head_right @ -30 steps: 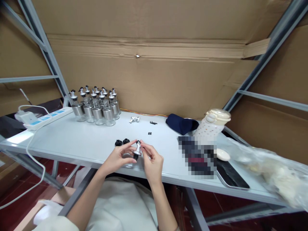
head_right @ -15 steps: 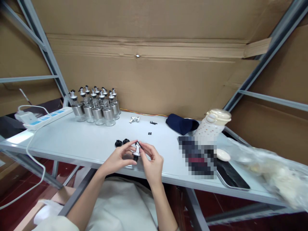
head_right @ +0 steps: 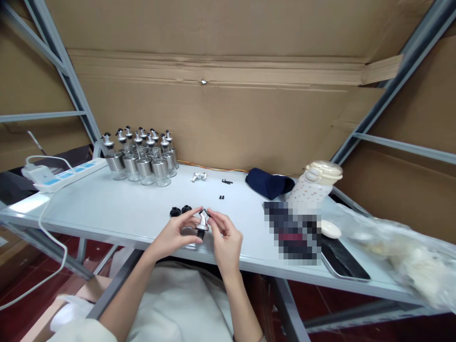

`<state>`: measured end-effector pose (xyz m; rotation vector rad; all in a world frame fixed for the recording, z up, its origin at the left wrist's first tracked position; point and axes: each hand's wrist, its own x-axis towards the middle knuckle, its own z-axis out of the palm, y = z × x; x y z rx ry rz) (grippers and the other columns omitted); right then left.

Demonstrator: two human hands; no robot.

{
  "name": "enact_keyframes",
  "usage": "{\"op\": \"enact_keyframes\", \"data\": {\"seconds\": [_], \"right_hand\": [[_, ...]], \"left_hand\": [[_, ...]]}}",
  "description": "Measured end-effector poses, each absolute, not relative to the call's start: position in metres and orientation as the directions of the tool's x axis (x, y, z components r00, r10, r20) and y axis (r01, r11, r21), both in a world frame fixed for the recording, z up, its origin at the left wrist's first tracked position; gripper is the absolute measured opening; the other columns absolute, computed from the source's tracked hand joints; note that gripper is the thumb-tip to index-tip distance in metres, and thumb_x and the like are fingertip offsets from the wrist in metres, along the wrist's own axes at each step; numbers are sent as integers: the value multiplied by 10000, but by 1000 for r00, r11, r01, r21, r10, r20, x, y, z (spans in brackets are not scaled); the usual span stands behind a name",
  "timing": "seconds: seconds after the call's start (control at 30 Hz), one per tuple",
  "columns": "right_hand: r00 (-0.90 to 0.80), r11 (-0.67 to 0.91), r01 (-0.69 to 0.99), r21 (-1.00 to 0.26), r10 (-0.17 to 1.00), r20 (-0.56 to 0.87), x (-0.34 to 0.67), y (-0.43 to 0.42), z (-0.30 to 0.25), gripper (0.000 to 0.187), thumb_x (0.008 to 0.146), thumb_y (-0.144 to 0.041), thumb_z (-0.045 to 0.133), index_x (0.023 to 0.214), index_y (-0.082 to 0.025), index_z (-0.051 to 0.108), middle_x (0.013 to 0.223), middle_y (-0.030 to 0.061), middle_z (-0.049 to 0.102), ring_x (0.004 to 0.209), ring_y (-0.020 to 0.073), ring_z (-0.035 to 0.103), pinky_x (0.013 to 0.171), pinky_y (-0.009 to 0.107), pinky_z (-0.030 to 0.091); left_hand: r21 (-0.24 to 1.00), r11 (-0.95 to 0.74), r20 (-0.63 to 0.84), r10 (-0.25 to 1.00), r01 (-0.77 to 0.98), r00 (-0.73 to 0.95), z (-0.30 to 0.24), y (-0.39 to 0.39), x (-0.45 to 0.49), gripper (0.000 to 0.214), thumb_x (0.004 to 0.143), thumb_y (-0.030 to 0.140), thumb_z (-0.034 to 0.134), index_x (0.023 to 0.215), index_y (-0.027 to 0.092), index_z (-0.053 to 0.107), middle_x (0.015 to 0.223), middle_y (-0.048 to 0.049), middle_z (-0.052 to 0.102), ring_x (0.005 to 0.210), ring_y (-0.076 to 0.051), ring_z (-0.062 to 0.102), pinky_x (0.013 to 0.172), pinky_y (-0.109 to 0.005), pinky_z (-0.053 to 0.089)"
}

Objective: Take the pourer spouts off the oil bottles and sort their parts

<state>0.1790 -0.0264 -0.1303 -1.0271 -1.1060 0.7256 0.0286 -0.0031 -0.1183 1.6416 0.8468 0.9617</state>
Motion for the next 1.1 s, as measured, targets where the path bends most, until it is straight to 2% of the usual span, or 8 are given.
{"op": "enact_keyframes", "data": {"seconds": [0.13, 0.3, 0.5, 0.8, 1.1], "right_hand": [[355, 373, 36, -927, 863, 360, 179, -25, -133, 185, 761, -304, 638, 892, -182, 682, 983, 96, 722, 949, 245, 674, 847, 395, 547], [304, 381, 79, -921, 871, 387, 180, -24, -135, 172, 767, -283, 636, 905, -191, 684, 989, 84, 722, 951, 235, 672, 865, 389, 537], [281, 406, 131, -904, 860, 427, 179, -27, -130, 167, 768, -284, 634, 898, -201, 697, 973, 70, 727, 922, 223, 679, 856, 376, 541], [257, 412, 88, -907, 870, 420, 181, -26, -132, 157, 770, -279, 636, 897, -198, 678, 1008, 81, 719, 950, 235, 673, 863, 397, 541], [316, 420, 64, -905, 852, 418, 180, -27, -134, 162, 759, -283, 658, 895, -194, 668, 980, 80, 725, 949, 235, 675, 870, 388, 538]], "left_hand": [[967, -241, 174, 864, 85, 472, -118, -4, 29, 887, 608, 194, 764, 1394, 223, 353, 996, -21, 658, 848, -139, 581, 891, -318, 462], [964, -240, 169, 885, 113, 435, -117, -3, 29, 770, 620, 193, 748, 1333, 202, 455, 1007, -39, 664, 862, -158, 590, 873, -320, 471], [966, -231, 166, 896, 115, 411, -119, -2, 29, 740, 606, 167, 751, 1300, 181, 494, 1003, -49, 664, 861, -162, 591, 854, -312, 472], [968, -237, 183, 892, 83, 414, -119, -2, 29, 764, 613, 178, 747, 1324, 189, 467, 1013, -53, 663, 877, -165, 585, 882, -326, 461], [953, -274, 197, 886, 130, 420, -121, -2, 29, 716, 626, 199, 736, 1301, 213, 497, 1031, -52, 665, 899, -180, 592, 895, -357, 468]]}}
